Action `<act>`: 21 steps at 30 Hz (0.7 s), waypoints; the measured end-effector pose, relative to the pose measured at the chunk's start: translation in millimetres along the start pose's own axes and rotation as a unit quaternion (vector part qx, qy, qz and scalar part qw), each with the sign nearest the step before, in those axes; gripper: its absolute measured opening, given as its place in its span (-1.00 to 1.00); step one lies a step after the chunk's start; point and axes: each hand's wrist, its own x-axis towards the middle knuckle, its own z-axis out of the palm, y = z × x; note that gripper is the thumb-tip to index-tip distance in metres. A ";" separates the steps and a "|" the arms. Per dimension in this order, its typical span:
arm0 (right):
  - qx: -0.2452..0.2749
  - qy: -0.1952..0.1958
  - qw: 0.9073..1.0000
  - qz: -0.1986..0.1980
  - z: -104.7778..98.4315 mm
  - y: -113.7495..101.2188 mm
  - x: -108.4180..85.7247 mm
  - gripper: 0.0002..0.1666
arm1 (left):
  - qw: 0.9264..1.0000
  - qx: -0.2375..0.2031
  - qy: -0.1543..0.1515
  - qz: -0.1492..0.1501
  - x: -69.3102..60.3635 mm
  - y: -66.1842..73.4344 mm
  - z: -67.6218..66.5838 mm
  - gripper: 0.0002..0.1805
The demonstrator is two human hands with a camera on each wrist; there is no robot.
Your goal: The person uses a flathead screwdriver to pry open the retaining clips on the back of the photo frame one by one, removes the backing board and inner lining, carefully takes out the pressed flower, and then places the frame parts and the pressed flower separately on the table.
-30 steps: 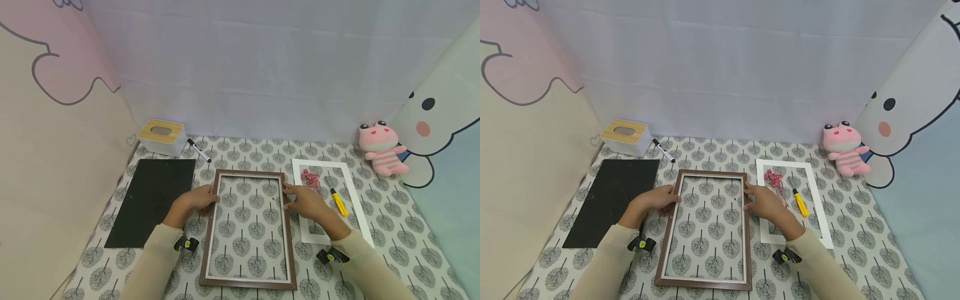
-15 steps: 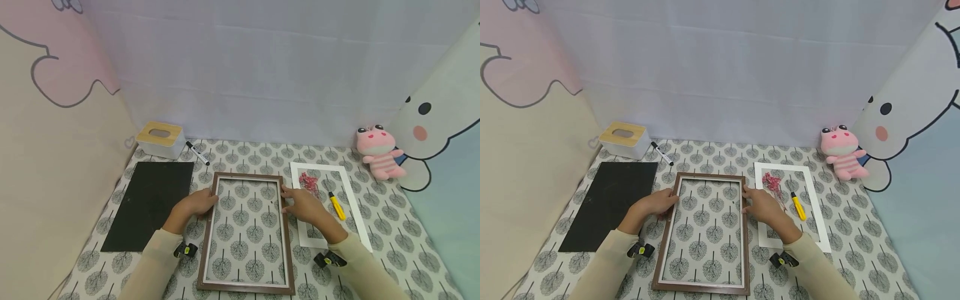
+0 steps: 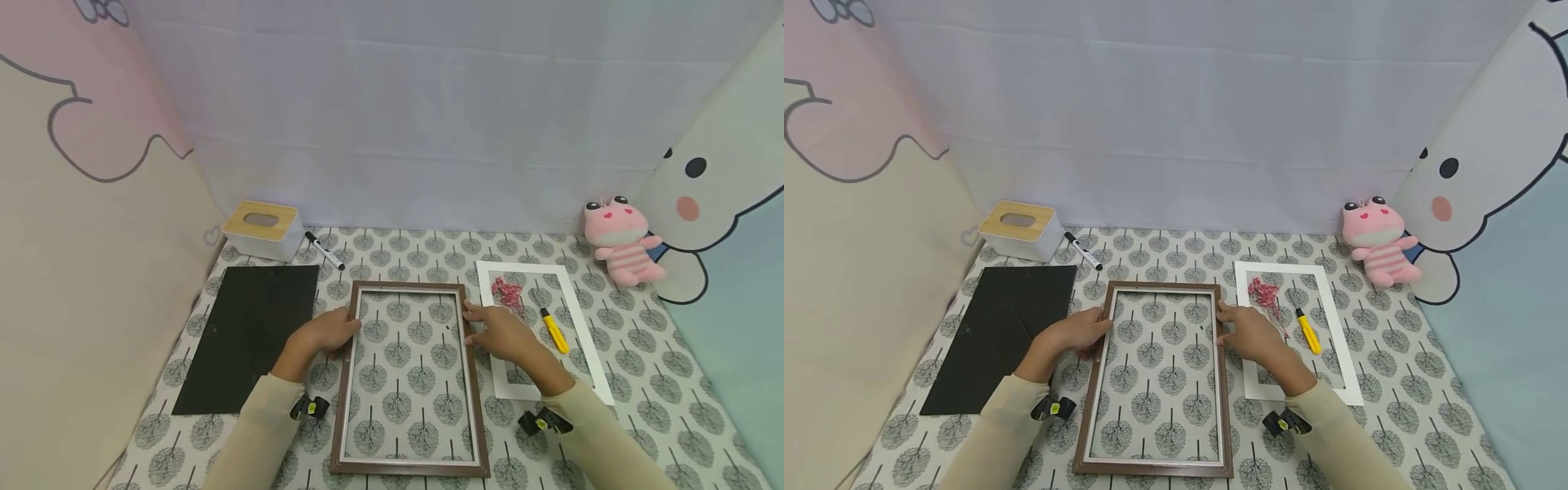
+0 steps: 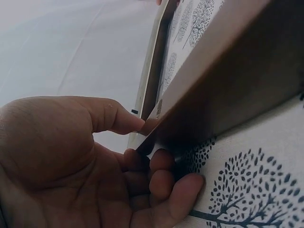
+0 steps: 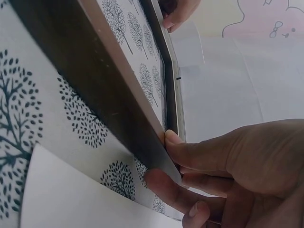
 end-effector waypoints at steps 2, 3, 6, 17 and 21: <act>0.006 0.001 1.000 -0.005 -0.2 -0.2 -1.1 -0.22 | 1.000 0.005 0.002 -0.002 0.1 -0.1 0.2 -0.67; 0.012 0.002 1.000 -0.004 -0.2 -0.2 -1.7 -0.22 | 1.000 0.008 0.003 -0.003 0.3 -0.2 0.2 -0.66; 0.018 0.005 1.000 -0.010 0.0 0.6 -3.7 -0.25 | 1.000 0.010 0.002 -0.002 1.2 -0.6 0.4 -0.62; 0.007 0.026 0.999 -0.043 4.8 3.6 -9.2 -0.34 | 1.000 -0.009 0.002 0.013 -0.4 -2.5 -0.2 -0.68; -0.002 0.035 0.998 -0.046 8.1 1.9 -11.0 -0.34 | 1.000 -0.005 0.003 0.012 -1.1 -4.2 0.2 -0.66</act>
